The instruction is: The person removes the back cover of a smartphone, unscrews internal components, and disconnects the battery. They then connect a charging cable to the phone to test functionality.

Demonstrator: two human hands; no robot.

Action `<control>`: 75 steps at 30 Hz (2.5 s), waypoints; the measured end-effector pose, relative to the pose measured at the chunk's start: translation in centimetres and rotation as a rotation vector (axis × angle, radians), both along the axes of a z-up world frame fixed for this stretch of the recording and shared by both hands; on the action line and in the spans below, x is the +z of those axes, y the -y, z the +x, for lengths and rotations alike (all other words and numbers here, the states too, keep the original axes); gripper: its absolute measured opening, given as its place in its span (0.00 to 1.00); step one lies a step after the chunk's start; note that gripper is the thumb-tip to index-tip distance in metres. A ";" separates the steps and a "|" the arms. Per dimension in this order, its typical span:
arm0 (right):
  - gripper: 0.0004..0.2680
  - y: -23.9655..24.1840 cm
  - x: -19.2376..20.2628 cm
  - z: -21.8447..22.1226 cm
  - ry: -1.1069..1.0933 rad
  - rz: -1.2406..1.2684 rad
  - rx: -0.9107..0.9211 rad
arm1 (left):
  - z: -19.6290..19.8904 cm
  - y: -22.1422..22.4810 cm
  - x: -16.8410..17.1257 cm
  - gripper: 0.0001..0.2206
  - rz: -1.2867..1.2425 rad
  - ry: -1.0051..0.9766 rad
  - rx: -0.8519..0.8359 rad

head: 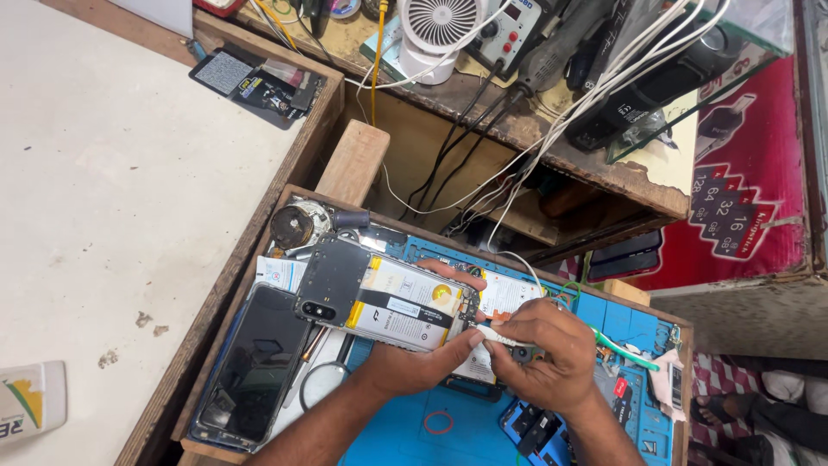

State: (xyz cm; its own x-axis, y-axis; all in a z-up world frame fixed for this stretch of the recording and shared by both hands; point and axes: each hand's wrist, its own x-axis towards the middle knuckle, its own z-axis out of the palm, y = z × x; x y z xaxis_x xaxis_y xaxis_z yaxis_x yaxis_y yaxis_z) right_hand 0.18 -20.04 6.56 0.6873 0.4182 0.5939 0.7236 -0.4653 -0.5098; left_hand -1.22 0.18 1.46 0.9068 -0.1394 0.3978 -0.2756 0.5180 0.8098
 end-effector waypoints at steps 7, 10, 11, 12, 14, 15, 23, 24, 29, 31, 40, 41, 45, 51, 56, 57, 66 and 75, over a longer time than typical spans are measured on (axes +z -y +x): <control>0.08 -0.6 0.4 -0.1 -0.031 -0.020 -0.016 | 0.1 -0.1 0.1 0.26 0.005 0.014 0.019; 0.09 -0.8 0.7 -0.1 0.012 -0.064 -0.020 | 0.1 -0.1 0.0 0.25 -0.010 -0.005 0.001; 0.09 -0.9 0.7 -0.2 0.033 -0.085 -0.020 | 0.0 -0.1 0.0 0.24 -0.016 -0.007 -0.004; 0.09 -0.9 0.8 -0.2 0.034 -0.105 -0.027 | 0.0 -0.1 -0.1 0.24 -0.035 -0.034 -0.017; 0.09 -1.1 0.9 -0.2 0.036 -0.144 -0.039 | 0.0 0.0 -0.2 0.24 -0.075 -0.087 -0.042; 0.09 -1.2 0.9 -0.2 0.053 -0.154 -0.039 | 0.1 0.0 -0.2 0.24 -0.079 -0.078 -0.039; 0.10 -1.6 0.9 -0.3 0.140 -0.206 -0.030 | 0.2 0.3 -0.7 0.25 -0.099 -0.068 -0.009; 0.10 -1.6 0.9 -0.4 0.156 -0.206 -0.043 | 0.2 0.4 -0.7 0.25 -0.110 -0.080 -0.018; 0.10 -2.0 0.7 -0.6 0.197 -0.206 -0.072 | 0.3 0.4 -0.9 0.24 -0.178 -0.146 -0.056; 0.10 -2.0 0.6 -0.6 0.201 -0.213 -0.074 | 0.4 0.4 -0.8 0.24 -0.179 -0.118 -0.048; 0.11 -1.8 0.3 -0.6 0.197 -0.236 -0.064 | 0.4 0.5 -0.9 0.23 -0.196 -0.169 -0.066; 0.10 -1.8 0.3 -0.6 0.196 -0.241 -0.065 | 0.4 0.5 -0.9 0.23 -0.195 -0.170 -0.067; 0.10 -2.0 0.4 -0.5 0.189 -0.241 -0.059 | 0.3 0.5 -1.1 0.23 -0.186 -0.147 -0.060; 0.10 -1.4 1.6 -0.4 0.159 -0.190 -0.099 | 0.2 1.3 -1.4 0.24 -0.184 -0.137 -0.084; 0.10 -2.9 4.0 -0.3 0.071 -0.107 -0.134 | 0.0 1.4 -1.9 0.22 0.202 -0.004 0.127; 0.11 -3.3 4.6 0.1 0.040 -0.099 -0.090 | -0.1 1.3 -2.1 0.21 0.221 -0.030 0.071; 0.21 -7.1 8.2 6.2 -0.233 -0.096 0.286 | -0.1 0.3 -1.1 0.18 0.127 -0.076 -0.389; 0.18 -6.7 8.1 7.6 -0.331 -0.149 0.304 | 0.1 -0.9 0.0 0.23 0.291 -0.059 -0.382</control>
State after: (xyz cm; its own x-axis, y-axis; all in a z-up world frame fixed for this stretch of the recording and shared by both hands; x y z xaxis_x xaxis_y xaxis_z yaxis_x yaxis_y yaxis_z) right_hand 7.75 -13.35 14.62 0.6624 0.6940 0.2823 0.6486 -0.3426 -0.6797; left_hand -1.09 1.05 1.48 0.7891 -0.5648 0.2418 -0.0587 0.3224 0.9448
